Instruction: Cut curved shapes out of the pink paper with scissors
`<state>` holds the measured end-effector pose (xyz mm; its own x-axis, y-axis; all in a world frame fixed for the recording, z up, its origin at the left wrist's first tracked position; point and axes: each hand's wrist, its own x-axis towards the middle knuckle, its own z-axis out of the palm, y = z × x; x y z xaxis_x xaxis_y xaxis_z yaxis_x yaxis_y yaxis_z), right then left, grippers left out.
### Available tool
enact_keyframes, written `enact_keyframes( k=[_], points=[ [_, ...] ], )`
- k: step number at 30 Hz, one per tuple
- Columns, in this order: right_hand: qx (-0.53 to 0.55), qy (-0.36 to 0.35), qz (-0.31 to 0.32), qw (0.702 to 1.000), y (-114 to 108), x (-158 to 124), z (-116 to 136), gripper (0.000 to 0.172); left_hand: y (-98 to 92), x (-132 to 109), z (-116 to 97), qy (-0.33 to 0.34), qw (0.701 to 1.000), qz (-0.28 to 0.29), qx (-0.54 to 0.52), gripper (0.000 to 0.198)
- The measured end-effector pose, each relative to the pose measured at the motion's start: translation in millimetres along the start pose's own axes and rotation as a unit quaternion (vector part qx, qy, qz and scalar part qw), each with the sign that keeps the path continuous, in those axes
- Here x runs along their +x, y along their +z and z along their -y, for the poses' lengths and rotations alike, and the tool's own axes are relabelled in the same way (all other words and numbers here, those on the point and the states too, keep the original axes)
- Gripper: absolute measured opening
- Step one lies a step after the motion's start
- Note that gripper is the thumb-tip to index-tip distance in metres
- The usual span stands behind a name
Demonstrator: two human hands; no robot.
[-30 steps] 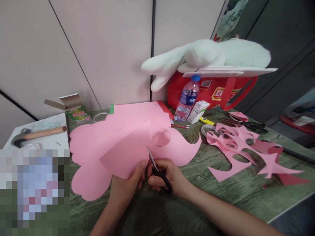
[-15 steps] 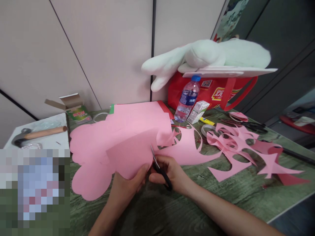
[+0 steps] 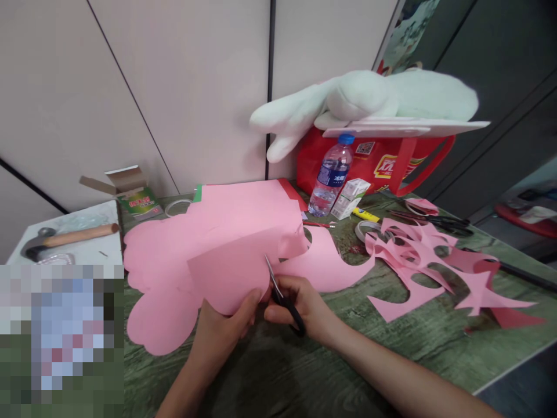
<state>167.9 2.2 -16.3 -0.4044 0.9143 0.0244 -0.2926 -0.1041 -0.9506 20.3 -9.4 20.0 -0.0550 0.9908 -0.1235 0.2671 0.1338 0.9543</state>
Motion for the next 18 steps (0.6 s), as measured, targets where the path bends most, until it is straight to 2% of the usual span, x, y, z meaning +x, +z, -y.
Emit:
enact_keyframes(
  k=[7,18],
  points=[
    [0.003,0.011,-0.013,1.0,-0.3,0.0,-0.2,0.043,-0.7,0.1,-1.1,0.018,1.0,-0.009,0.006,0.039],
    [-0.049,0.016,-0.024,0.998,-1.1,-2.0,-0.2,0.039,-6.4,13.2,17.1,0.075,0.996,0.017,0.04,0.044]
  ],
)
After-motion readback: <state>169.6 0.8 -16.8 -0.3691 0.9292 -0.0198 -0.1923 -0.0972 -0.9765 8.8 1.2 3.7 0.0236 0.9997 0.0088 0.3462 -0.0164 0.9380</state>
